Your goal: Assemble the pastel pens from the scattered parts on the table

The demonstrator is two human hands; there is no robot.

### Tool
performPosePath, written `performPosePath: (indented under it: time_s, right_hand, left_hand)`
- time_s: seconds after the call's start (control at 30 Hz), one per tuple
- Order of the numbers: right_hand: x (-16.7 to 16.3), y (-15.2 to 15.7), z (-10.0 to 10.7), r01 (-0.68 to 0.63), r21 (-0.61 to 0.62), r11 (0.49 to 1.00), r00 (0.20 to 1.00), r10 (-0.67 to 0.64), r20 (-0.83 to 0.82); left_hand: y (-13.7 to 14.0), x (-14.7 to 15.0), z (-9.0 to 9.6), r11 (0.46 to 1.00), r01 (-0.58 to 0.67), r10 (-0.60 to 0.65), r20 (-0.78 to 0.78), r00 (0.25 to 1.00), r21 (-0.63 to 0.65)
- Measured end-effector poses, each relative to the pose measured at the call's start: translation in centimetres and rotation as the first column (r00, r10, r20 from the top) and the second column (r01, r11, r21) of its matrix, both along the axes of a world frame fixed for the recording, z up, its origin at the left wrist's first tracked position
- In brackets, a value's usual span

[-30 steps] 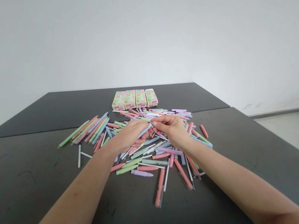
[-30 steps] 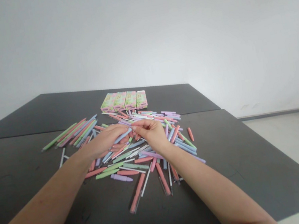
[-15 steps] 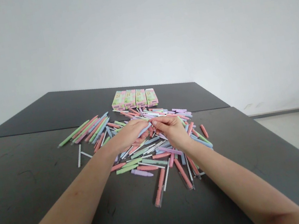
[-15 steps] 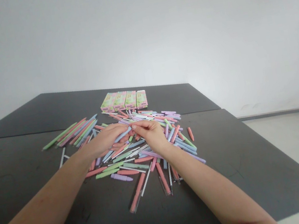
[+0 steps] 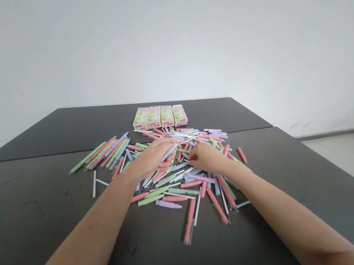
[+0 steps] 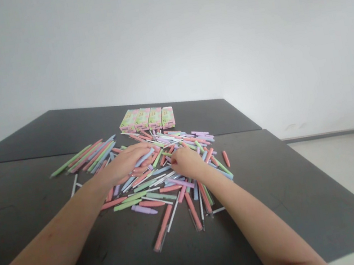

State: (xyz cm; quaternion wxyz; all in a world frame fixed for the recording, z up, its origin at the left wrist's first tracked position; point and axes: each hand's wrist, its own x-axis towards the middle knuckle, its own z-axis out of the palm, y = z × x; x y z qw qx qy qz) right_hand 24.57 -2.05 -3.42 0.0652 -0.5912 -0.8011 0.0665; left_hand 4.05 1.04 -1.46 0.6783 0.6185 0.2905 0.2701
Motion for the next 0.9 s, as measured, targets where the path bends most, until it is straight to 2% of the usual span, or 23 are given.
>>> performPosePath:
  time_s: [0.17, 0.27, 0.37, 0.43, 0.5, 0.57, 0.63, 0.7, 0.77, 0.9]
  right_hand:
    - [-0.6, -0.4, -0.4, 0.0, 0.026, 1.0, 0.993, -0.003, 0.115]
    - [-0.6, -0.4, -0.5, -0.009, 0.054, 0.998, 0.993, 0.002, 0.116]
    - [-0.1, -0.2, -0.2, 0.006, 0.054, 0.999, 1.0, -0.006, -0.01]
    - [0.4, -0.1, 0.3, 0.022, 0.022, 0.999, 0.982, -0.018, -0.19]
    - [0.7, -0.1, 1.1, -0.012, -0.067, 0.998, 0.893, -0.019, -0.451]
    - [0.8, -0.2, 1.8, -0.128, -0.182, 0.975, 0.71, -0.038, -0.703]
    - [0.8, -0.5, 2.4, -0.27, -0.244, 0.931, 0.509, -0.078, -0.857]
    - [0.7, -0.7, 2.7, -0.368, -0.244, 0.897, 0.359, -0.105, -0.927]
    - [0.6, -0.8, 2.6, -0.413, -0.21, 0.886, 0.261, -0.105, -0.96]
    - [0.6, -0.8, 2.5, -0.442, -0.157, 0.883, 0.171, -0.089, -0.981]
  left_hand:
    - [-0.4, 0.0, 0.6, 0.999, -0.048, 0.049, -0.074, 0.996, 0.014]
    - [-0.4, 0.0, 0.7, 0.998, -0.061, 0.061, -0.059, 0.996, 0.003]
    - [-0.2, -0.1, 0.4, 0.999, -0.052, 0.052, -0.023, 0.998, -0.002]
    - [0.1, -0.2, 0.1, 1.0, -0.029, 0.029, 0.006, 1.0, -0.007]
    - [0.3, -0.2, -0.1, 1.0, -0.012, 0.012, 0.024, 1.0, -0.006]
    - [0.3, -0.2, -0.1, 1.0, -0.013, 0.013, 0.028, 1.0, 0.004]
    - [0.1, -0.2, 0.1, 0.999, -0.031, 0.031, 0.015, 0.999, 0.02]
    - [-0.2, -0.1, 0.6, 0.998, -0.053, 0.053, -0.008, 0.999, 0.035]
    - [-0.5, 0.0, 1.1, 0.997, -0.062, 0.063, -0.029, 0.998, 0.041]
    - [-1.0, 0.0, 1.7, 0.999, -0.036, 0.037, -0.038, 0.999, 0.039]
